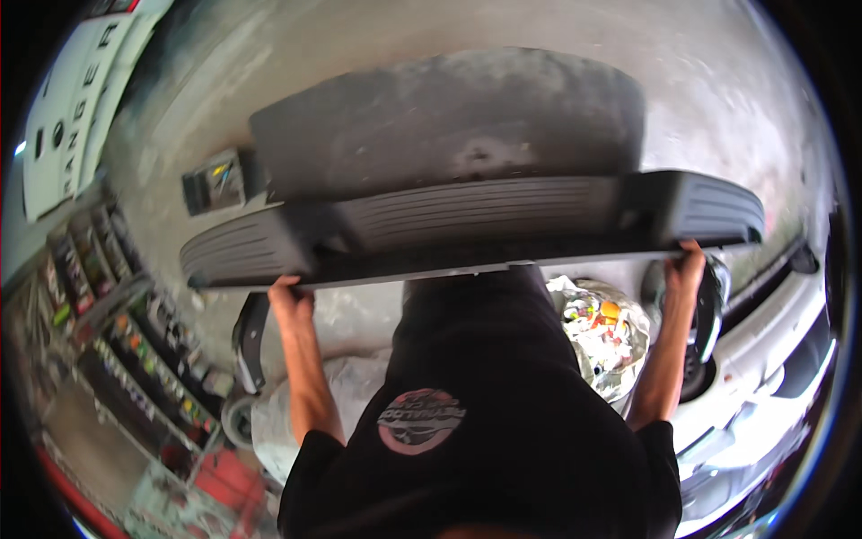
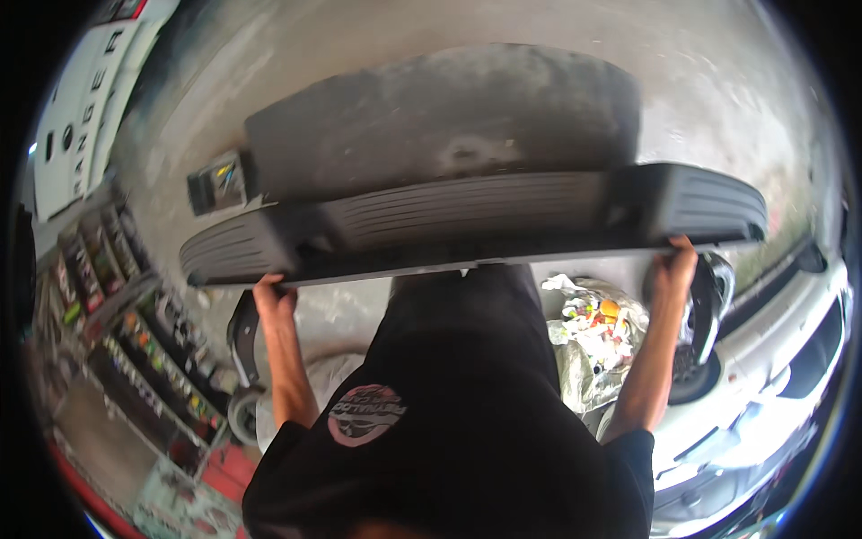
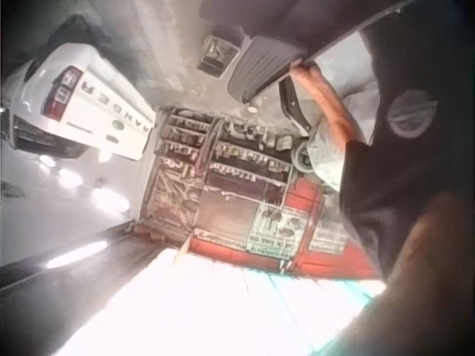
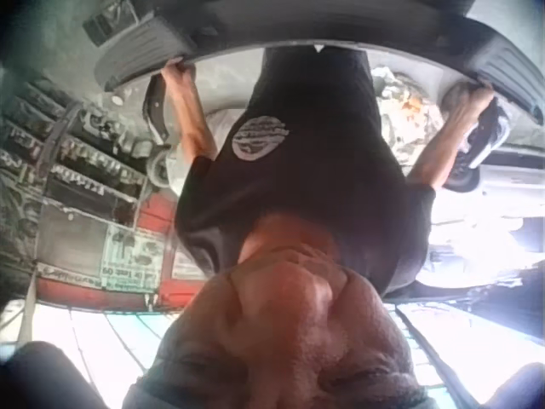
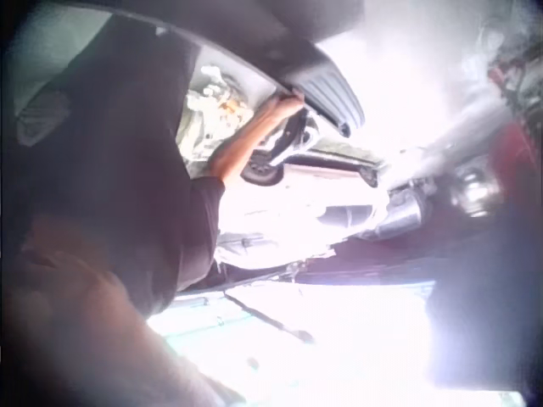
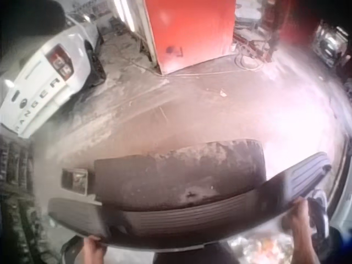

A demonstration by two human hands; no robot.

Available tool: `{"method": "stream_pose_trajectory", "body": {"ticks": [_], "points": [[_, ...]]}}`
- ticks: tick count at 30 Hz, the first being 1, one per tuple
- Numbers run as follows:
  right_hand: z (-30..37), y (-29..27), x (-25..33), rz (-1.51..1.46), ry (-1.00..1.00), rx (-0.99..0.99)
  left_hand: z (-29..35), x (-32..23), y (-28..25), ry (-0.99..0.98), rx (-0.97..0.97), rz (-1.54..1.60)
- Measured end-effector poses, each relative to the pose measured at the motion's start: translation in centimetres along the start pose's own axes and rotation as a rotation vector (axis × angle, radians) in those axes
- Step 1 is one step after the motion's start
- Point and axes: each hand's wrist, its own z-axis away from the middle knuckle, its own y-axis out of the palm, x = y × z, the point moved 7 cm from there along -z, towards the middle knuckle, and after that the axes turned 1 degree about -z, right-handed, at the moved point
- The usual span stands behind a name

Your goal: The person handles and repositions a large black vehicle bumper on a work surface, turning it over to work on different sections and fitting plastic panels and components into the structure by hand.

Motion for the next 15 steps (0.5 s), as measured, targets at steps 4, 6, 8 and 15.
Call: {"method": "stream_pose_trajectory", "body": {"ticks": [4, 6, 8, 15], "points": [[-1.2, 0.0, -1.5, -0.103, 0.049, 0.109, 0.8, 1.3, 0.6, -0.002, 0.049, 0.172], [-3.1, -0.8, -2.6, -0.103, 0.061, 0.138, -1.8, 1.6, -1.8, -0.008, 0.009, 0.146], [-0.1, 1.2, -2.7, -0.089, 0.057, 0.084, -5.4, 3.0, -5.8, -0.042, 0.000, 0.113], [4.5, 8.1, -2.3, 0.060, 0.070, -0.069, -4.4, 0.4, -4.8, -0.145, 0.035, -0.018]]}}
